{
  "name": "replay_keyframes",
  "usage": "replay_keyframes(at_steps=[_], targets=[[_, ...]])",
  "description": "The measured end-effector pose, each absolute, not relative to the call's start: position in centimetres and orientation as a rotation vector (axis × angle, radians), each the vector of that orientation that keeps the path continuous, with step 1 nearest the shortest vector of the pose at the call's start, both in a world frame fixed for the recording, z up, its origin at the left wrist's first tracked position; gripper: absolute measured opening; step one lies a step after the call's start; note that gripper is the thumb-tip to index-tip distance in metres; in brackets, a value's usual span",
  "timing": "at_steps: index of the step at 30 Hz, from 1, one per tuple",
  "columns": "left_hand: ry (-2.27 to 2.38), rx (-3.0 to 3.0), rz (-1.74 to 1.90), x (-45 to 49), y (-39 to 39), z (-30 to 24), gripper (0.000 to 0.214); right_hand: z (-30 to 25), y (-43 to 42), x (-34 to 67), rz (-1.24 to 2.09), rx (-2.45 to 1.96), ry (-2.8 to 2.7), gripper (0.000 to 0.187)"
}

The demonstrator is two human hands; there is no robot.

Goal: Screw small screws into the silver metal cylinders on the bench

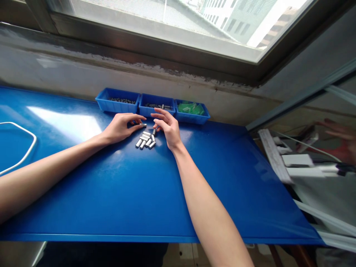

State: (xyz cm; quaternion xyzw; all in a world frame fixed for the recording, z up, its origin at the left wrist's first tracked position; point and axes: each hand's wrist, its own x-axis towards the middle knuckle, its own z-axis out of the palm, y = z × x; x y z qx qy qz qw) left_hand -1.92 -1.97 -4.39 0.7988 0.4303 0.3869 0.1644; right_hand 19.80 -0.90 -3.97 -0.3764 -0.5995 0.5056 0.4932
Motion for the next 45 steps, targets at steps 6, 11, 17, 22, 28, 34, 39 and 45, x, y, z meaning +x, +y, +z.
replay_keyframes(at_steps=[6,11,17,22,28,34,39,45], targets=[[1.046,1.974,1.232,-2.1,-2.3,-4.0,0.035,-3.7,-1.2,19.1,1.22,-0.911,-1.559,0.039],[0.999,1.762,1.23,-2.2,-2.4,-3.9,0.044,-3.6,-1.5,18.7,1.196,-0.916,-1.599,0.034],[1.0,1.58,1.262,-2.2,-2.1,-3.9,0.053,-3.6,-1.6,18.9,1.163,-0.944,-1.622,0.033],[0.942,1.531,1.257,-2.2,-2.4,-3.6,0.054,-3.1,-2.0,19.0,1.272,-0.891,-1.652,0.039],[0.936,1.582,1.243,-2.2,-2.6,-3.6,0.052,-3.1,-1.8,19.2,1.283,-0.868,-1.624,0.034],[1.05,1.767,1.201,-2.2,-2.2,-4.1,0.045,-3.6,-1.1,19.5,1.216,-0.89,-1.573,0.052],[1.101,1.965,1.156,-2.2,-2.4,-3.6,0.033,-3.7,-0.8,19.4,1.171,-0.918,-1.592,0.065],[0.954,2.293,1.072,-1.9,-2.8,-3.3,0.024,-3.8,-0.7,19.4,1.165,-0.925,-1.597,0.076]])
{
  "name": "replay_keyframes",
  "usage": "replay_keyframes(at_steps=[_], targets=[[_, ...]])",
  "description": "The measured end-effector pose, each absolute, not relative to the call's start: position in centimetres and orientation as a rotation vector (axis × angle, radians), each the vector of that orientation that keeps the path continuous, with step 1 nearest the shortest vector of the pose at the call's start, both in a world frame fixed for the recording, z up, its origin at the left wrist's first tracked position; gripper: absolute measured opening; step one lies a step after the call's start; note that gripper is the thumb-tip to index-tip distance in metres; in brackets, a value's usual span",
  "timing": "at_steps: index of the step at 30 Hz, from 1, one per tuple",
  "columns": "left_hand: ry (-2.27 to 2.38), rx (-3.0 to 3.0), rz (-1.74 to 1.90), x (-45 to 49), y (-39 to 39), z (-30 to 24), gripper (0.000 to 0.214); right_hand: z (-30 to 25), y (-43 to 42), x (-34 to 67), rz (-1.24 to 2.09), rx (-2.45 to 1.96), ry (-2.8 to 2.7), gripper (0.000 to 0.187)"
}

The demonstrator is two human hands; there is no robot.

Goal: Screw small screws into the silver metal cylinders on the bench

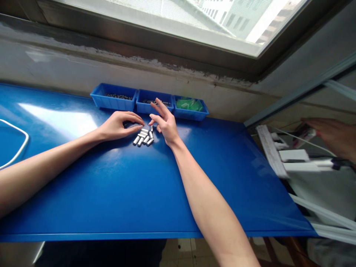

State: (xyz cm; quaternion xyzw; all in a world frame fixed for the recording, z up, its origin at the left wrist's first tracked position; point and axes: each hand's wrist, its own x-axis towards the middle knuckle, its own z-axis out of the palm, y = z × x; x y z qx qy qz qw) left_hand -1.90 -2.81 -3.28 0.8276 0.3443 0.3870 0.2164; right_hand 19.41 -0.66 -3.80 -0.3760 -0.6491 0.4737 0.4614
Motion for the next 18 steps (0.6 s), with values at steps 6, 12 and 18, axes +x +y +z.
replay_keyframes(at_steps=[6,12,18], targets=[[0.787,2.464,0.994,-1.92,-2.52,-3.89,0.026,-3.93,-0.63,19.47,1.165,-0.908,-1.576,0.065],[0.712,2.525,0.913,-1.92,-2.6,-3.83,0.028,-4.06,-0.67,19.35,1.189,-0.889,-1.528,0.05],[0.678,2.511,0.926,-1.97,-2.62,-3.7,0.029,-3.79,-1.0,19.13,1.243,-0.863,-1.445,0.037]])
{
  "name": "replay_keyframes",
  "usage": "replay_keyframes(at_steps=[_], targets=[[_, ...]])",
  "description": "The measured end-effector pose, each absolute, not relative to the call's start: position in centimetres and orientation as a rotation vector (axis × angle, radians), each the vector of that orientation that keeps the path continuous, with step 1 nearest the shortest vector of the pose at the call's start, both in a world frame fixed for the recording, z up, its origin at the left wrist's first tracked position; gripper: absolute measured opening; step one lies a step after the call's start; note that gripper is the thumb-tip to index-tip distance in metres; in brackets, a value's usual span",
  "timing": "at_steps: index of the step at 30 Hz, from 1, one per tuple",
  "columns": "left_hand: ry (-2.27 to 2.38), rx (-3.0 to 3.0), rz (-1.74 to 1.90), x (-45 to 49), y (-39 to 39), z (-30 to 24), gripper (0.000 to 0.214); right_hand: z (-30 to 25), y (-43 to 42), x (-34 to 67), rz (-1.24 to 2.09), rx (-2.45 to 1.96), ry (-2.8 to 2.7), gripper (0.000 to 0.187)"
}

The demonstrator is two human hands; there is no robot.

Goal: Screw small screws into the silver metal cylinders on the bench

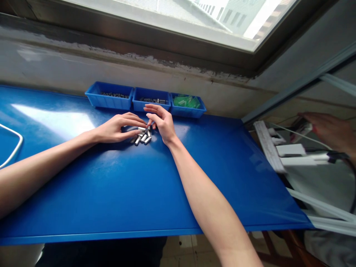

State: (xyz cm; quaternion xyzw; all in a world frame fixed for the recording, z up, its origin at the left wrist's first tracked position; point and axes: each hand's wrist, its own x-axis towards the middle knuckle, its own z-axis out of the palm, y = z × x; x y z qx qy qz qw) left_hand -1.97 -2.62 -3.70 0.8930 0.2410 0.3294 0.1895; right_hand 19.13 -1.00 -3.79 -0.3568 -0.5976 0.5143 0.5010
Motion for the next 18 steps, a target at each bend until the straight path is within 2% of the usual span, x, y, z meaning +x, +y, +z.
replay_keyframes(at_steps=[5,9,18], targets=[[0.627,2.514,0.853,-2.1,-2.8,-3.3,0.031,-4.0,-0.8,19.2,1.247,-0.849,-1.44,0.035],[0.693,2.563,0.925,-1.8,-2.8,-3.4,0.033,-4.1,-0.6,19.2,1.235,-0.854,-1.462,0.035],[1.058,2.504,1.104,-2.0,-2.5,-4.3,0.023,-4.0,-0.6,19.3,1.273,-0.871,-1.419,0.032]])
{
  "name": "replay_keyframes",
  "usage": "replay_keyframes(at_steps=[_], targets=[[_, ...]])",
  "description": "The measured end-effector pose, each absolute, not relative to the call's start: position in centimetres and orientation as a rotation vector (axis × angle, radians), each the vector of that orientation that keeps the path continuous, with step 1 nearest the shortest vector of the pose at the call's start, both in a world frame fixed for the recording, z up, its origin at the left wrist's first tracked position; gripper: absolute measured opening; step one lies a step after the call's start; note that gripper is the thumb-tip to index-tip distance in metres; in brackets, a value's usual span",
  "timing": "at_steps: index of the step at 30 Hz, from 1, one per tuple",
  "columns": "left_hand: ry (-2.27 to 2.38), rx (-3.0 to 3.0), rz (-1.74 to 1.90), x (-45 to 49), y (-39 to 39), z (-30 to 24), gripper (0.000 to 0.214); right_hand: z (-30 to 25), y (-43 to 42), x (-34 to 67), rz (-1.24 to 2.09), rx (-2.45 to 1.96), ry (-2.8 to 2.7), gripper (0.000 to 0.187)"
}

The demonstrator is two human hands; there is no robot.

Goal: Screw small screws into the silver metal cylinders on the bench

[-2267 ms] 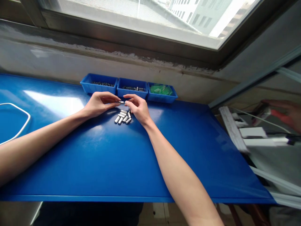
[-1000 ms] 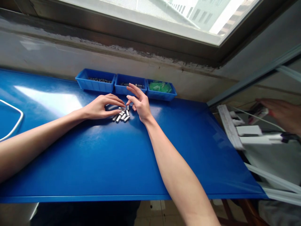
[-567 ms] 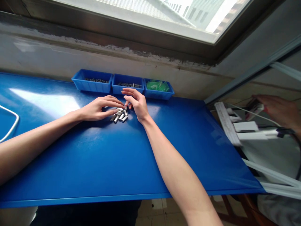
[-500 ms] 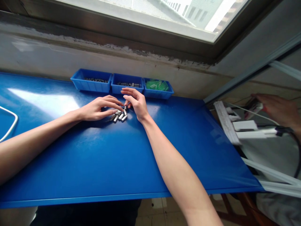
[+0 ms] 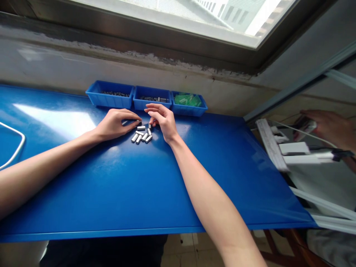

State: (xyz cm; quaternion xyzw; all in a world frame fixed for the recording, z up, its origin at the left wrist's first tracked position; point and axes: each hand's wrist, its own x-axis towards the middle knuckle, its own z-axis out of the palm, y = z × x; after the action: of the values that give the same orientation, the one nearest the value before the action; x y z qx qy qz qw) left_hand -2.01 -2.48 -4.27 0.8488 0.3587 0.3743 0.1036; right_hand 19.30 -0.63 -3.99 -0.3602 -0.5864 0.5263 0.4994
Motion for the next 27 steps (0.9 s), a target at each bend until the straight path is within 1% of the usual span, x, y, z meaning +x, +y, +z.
replay_keyframes(at_steps=[5,11,14,21,24,27], targets=[[1.198,2.453,1.128,-2.24,-2.23,-4.42,0.02,-3.96,-0.72,19.29,1.284,-0.845,-1.402,0.029],[1.171,2.382,1.15,-2.22,-2.14,-4.47,0.024,-3.89,-0.75,19.33,1.294,-0.873,-1.426,0.029],[1.129,2.165,1.247,-2.12,-2.33,-4.18,0.031,-3.99,-0.69,19.33,1.262,-0.899,-1.454,0.029],[1.026,1.817,1.338,-2.32,-2.64,-3.95,0.06,-3.73,-1.16,19.15,1.25,-0.878,-1.591,0.029],[1.023,1.785,1.362,-2.42,-2.71,-4.04,0.063,-3.47,-1.42,19.15,1.267,-0.85,-1.635,0.029],[1.015,1.791,1.383,-2.42,-2.77,-4.08,0.06,-3.31,-1.52,19.25,1.294,-0.843,-1.648,0.03]])
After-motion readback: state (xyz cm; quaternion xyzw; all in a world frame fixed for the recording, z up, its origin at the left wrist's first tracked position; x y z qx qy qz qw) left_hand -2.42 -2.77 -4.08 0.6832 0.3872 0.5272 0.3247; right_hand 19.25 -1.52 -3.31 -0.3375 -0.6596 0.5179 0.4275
